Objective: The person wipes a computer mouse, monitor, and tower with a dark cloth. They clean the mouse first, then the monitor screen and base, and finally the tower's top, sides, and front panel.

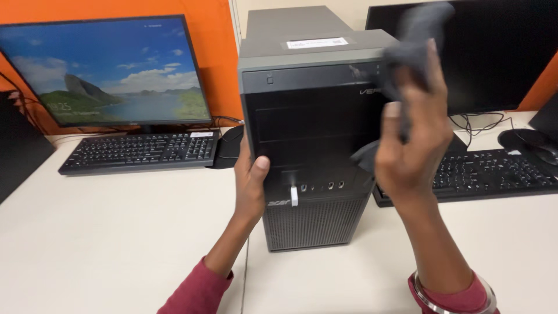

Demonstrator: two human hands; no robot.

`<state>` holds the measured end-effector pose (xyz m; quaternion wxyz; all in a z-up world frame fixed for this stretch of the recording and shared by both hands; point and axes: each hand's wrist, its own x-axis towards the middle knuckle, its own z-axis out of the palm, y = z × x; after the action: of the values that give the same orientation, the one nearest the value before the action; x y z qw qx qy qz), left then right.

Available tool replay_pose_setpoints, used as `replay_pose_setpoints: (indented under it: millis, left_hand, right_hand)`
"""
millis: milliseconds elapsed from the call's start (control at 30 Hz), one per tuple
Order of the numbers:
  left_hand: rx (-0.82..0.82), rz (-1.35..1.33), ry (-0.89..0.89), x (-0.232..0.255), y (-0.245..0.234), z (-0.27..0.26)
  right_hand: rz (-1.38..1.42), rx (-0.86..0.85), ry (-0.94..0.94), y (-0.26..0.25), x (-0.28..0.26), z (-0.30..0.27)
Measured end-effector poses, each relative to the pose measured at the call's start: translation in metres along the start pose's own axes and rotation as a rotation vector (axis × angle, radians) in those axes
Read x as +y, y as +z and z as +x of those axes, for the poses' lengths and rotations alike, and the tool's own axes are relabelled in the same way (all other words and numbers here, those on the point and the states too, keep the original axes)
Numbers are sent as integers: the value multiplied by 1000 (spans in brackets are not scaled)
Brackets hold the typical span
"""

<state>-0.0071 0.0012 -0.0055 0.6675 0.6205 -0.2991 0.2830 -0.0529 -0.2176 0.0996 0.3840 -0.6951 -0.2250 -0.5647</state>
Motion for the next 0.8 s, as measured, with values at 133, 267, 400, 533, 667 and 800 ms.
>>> replay_pose_setpoints:
  millis: [133,267,400,533,667,800]
  left_hand:
    - [-30,-45,-30,8,-2,-1]
    - [-20,-71,-21,16,-1,-4]
    - [15,79,49,23,-7,5]
    - [9,195,172,31,5,34]
    - [25,188,150,39,9,36]
    - [51,173,166,40,11,36]
  right_hand:
    - [-380,-255,-466,23,-29,-1]
    - [-126,-352,-483,46,-39,-11]
    - [-427,-182,-423,-4,-12,12]
    - [-419,-165,-308,-13,-17,44]
    - [-624,-534,73,21,-54,90]
    - [-602,-803,30,61,-95,103]
